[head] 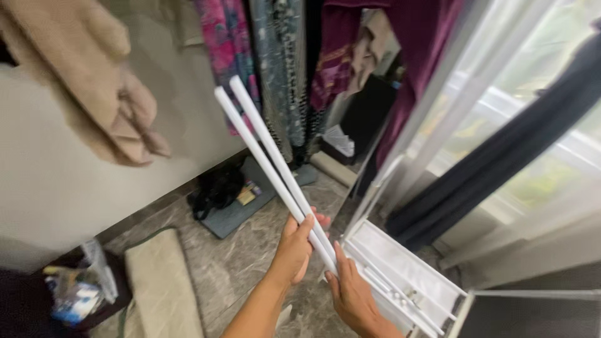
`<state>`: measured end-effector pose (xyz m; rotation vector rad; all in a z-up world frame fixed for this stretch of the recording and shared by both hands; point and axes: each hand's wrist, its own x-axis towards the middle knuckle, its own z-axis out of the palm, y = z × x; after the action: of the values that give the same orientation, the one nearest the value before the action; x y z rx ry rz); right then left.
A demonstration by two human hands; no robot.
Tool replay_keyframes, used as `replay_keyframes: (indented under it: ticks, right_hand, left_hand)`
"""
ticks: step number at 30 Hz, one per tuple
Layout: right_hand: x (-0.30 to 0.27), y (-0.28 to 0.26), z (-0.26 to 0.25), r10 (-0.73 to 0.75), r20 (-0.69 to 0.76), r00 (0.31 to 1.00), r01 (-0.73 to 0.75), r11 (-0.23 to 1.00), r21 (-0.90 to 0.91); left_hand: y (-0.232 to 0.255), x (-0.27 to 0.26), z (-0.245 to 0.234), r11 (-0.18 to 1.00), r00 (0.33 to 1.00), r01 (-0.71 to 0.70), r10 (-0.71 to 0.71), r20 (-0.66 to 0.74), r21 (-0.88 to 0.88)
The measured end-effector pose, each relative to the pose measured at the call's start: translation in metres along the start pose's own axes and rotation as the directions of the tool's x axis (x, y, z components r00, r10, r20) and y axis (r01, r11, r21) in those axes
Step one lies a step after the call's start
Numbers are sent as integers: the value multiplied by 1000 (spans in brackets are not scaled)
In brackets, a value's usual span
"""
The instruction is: The person assembles a white plastic shelving unit by inserting vertical poles into a base frame and attaching horizontal crossbars. The person handles multiple poles and connectors, aligning and securing them to build the structure.
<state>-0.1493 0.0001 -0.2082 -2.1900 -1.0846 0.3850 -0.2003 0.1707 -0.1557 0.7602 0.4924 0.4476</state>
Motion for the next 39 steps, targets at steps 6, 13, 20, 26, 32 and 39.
replay_keyframes:
  ticks: [6, 13, 20, 26, 32, 39]
  right_hand:
    - [24, 37, 80, 0, 213, 977, 17, 997, -78]
    - [49, 123, 208, 77, 383, 921, -3, 982, -189]
    - [54, 250, 373, 192, 395, 898, -42, 932, -359]
    - [54, 360, 518, 414, 374, 830, -193, 842, -504]
    - [55, 448, 636, 382, 366, 849, -218, 883, -415]
    - [67, 503, 708, 387, 364, 847, -209, 873, -441]
  left_hand:
    - [-37, 27, -98, 983, 959, 123, -154, -238, -138]
    - [-150, 69, -242, 979, 918, 205, -194, -347, -3]
    - [-280, 87, -377, 799, 754, 561, -386, -532, 216]
    - [-410, 129, -494, 776, 793, 531, -313, -523, 341]
    - [-536, 170, -592, 626, 830, 504, -161, -534, 595]
    - [-613, 209, -642, 330, 901, 431, -100, -423, 840]
